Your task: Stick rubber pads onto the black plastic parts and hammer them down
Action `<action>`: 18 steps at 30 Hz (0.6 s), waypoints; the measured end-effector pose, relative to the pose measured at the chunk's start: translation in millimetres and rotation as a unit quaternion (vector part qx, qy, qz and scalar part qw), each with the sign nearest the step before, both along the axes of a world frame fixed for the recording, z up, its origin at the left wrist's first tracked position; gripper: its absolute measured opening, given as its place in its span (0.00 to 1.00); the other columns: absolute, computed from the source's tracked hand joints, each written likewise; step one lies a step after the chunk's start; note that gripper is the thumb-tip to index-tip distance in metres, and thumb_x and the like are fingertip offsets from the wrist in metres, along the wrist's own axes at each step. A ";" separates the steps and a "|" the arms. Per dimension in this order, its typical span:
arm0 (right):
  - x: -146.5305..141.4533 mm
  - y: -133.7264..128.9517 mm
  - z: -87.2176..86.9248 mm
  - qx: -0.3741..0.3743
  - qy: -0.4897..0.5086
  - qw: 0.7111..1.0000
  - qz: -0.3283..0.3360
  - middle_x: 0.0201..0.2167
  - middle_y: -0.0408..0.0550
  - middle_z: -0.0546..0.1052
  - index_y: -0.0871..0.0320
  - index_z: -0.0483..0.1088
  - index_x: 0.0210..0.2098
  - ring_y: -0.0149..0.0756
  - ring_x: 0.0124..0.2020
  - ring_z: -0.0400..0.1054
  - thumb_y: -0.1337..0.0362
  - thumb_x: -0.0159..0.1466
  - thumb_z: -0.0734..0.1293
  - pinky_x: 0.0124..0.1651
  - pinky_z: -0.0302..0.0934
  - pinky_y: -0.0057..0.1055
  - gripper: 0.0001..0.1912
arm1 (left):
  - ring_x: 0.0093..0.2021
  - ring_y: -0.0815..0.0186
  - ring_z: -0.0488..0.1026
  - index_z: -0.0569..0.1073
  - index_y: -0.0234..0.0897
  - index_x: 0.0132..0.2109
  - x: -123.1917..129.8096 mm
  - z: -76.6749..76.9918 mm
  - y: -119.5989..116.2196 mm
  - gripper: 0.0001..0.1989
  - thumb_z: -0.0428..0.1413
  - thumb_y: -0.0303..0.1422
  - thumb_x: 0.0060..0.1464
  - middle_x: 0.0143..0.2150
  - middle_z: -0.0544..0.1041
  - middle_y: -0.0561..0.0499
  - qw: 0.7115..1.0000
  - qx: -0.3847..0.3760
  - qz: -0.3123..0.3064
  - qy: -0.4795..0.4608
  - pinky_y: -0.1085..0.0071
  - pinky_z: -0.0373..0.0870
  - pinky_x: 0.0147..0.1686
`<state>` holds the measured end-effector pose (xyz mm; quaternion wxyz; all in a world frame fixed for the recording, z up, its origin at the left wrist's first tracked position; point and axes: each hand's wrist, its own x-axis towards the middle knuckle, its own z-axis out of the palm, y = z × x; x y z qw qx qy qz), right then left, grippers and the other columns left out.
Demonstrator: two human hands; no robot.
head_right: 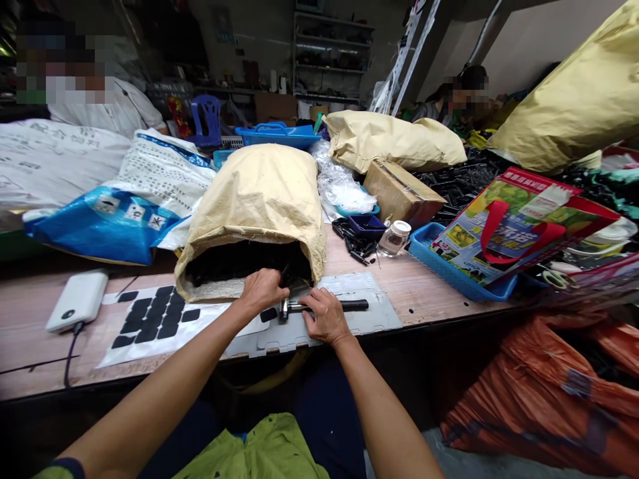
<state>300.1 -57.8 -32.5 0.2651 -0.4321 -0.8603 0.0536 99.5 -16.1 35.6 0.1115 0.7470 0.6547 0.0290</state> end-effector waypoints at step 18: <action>-1.6 0.9 1.3 -0.003 0.012 1.000 -0.001 0.38 0.49 0.73 0.55 0.74 0.41 0.42 0.42 0.64 0.68 0.60 0.67 0.47 0.60 0.37 0.09 | 0.38 0.62 0.72 0.79 0.41 0.43 -93.2 -62.3 -82.1 0.09 0.61 0.37 0.54 0.37 0.78 0.52 0.927 0.033 0.021 -0.374 0.68 0.67 0.39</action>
